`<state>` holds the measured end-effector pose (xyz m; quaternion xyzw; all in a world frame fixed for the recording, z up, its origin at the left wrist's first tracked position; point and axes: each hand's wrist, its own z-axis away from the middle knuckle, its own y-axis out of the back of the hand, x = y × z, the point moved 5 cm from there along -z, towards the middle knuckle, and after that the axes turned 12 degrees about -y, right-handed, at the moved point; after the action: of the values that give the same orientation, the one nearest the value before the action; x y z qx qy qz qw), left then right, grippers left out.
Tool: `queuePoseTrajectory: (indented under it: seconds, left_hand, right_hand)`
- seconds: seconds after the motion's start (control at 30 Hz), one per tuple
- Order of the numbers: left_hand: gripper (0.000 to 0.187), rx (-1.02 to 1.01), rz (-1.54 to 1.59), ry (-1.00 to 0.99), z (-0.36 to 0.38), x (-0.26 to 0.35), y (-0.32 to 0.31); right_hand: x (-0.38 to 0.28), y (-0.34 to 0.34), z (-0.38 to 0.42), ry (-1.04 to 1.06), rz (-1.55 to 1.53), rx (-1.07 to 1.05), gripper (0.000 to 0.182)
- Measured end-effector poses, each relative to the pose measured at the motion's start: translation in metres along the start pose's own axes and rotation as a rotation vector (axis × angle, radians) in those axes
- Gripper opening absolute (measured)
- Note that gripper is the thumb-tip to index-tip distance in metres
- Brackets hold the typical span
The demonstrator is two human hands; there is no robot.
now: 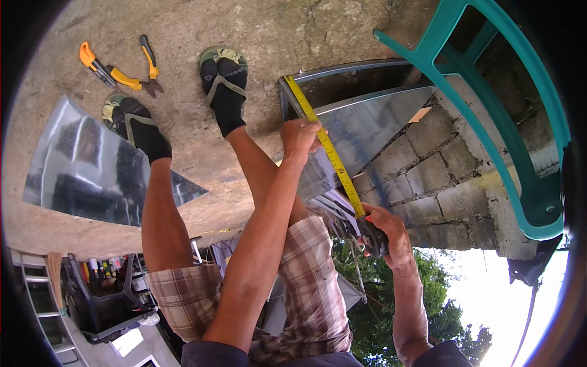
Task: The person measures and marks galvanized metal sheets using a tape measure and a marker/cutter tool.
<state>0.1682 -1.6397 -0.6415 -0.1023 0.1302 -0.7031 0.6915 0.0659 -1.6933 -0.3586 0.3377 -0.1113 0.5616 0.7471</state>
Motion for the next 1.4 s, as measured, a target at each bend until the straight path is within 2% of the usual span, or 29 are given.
queuePoseTrajectory:
  seconds: [0.37,0.83,0.97,1.07,1.17,1.4]
  left_hand:
    - [0.022,-0.048,-0.036,0.022,-0.001,0.003,0.002]
    - [0.022,-0.071,-0.043,0.023,-0.001,0.004,0.009]
    - [0.022,-0.061,-0.081,-0.002,0.016,0.023,0.019]
    - [0.020,-0.046,-0.053,-0.038,0.037,0.042,0.030]
    - [0.018,-0.002,-0.051,-0.137,0.067,0.074,0.040]
    - [0.018,0.028,-0.160,-0.338,0.153,0.135,0.036]
  right_hand:
    - [0.005,0.000,-0.003,0.016,-0.029,0.006,0.065]
    - [0.009,-0.015,-0.001,0.061,-0.066,-0.084,0.065]
    - [0.019,-0.020,0.008,0.097,-0.073,-0.125,0.065]
    - [0.029,-0.024,0.019,0.130,-0.139,-0.185,0.049]
    - [0.042,-0.021,0.027,0.200,-0.086,-0.288,0.051]
    - [0.085,-0.010,0.061,0.154,-0.304,-0.594,0.067]
